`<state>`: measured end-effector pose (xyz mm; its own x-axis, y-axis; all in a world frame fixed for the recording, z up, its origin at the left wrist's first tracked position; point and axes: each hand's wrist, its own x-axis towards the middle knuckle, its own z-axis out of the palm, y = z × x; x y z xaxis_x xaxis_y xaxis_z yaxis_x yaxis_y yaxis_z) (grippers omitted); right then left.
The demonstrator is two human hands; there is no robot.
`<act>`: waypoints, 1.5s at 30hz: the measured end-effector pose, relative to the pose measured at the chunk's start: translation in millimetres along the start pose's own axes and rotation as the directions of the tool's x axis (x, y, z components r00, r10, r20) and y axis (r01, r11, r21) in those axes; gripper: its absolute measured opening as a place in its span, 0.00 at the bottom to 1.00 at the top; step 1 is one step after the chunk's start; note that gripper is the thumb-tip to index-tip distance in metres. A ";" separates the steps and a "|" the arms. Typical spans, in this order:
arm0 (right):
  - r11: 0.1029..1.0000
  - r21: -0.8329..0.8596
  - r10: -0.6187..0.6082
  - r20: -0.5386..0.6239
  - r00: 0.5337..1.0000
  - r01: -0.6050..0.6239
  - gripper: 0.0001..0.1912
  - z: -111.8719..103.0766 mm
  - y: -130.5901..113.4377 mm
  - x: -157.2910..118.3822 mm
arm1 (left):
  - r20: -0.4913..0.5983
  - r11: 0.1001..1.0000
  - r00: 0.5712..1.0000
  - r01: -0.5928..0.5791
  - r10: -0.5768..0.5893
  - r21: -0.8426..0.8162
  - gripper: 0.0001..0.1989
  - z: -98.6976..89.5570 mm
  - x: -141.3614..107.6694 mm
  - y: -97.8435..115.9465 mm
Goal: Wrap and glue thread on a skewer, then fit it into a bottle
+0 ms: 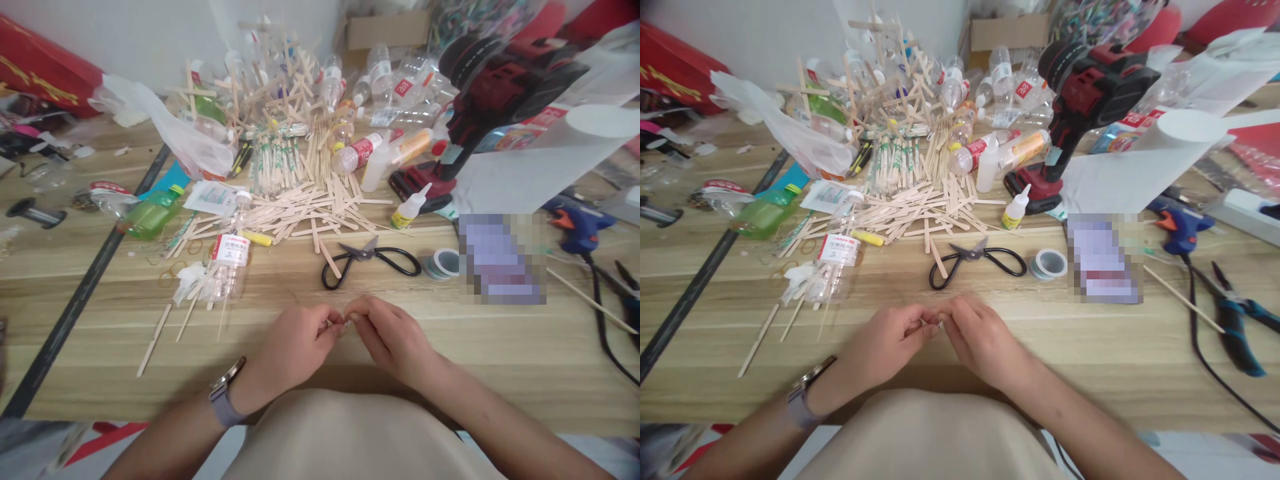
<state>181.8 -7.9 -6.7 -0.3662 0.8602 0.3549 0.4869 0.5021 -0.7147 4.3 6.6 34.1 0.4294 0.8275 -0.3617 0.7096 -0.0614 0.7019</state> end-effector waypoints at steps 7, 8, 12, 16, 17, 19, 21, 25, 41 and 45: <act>0.949 0.104 0.293 0.044 0.955 -0.296 0.10 6.4 -3.1 11.0 | -0.089 0.864 0.974 -0.142 0.210 0.483 0.11 10.4 -3.9 -2.2; 0.930 0.127 0.339 0.071 0.938 -0.346 0.10 6.4 -3.4 13.5 | -0.100 0.836 0.962 -0.165 0.253 0.523 0.11 12.4 -3.9 -3.5; 0.813 0.227 0.486 0.240 0.840 -0.536 0.11 8.1 -0.1 23.1 | -0.159 0.703 0.898 -0.200 0.410 0.682 0.10 18.0 -2.0 -8.0; 0.708 0.264 0.551 0.373 0.746 -0.655 0.10 11.3 7.8 29.4 | -0.179 0.609 0.832 -0.221 0.525 0.762 0.09 20.1 -1.3 -8.5; 0.690 0.263 0.563 0.391 0.728 -0.674 0.10 11.7 9.2 30.4 | -0.178 0.594 0.824 -0.220 0.538 0.774 0.08 20.5 -1.8 -8.3; 0.660 0.257 0.582 0.419 0.697 -0.706 0.10 12.0 10.7 32.2 | -0.173 0.570 0.816 -0.217 0.552 0.793 0.08 21.2 -3.2 -8.2; 0.636 0.251 0.592 0.447 0.670 -0.729 0.08 11.6 10.7 33.9 | -0.169 0.545 0.806 -0.214 0.567 0.811 0.08 21.7 -4.2 -8.7; 0.599 0.241 0.585 0.519 0.623 -0.763 0.08 10.9 10.8 38.1 | -0.132 0.498 0.792 -0.236 0.596 0.834 0.08 21.7 -3.4 -10.9; 0.542 0.170 0.467 0.753 0.463 -0.823 0.11 -0.2 15.8 60.4 | -0.011 0.401 0.800 -0.289 0.600 0.869 0.09 19.0 -3.6 -11.7; 0.560 0.136 0.455 0.774 0.440 -0.817 0.12 -2.5 12.9 64.8 | 0.031 0.502 0.825 -0.372 0.564 0.781 0.09 18.8 2.3 -13.1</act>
<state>166.3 54.6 8.5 -0.5538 0.5383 -0.6353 0.4645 -0.4335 -0.7722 6.5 -1.1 12.6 0.7719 0.6309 0.0787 0.6324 -0.7746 0.0075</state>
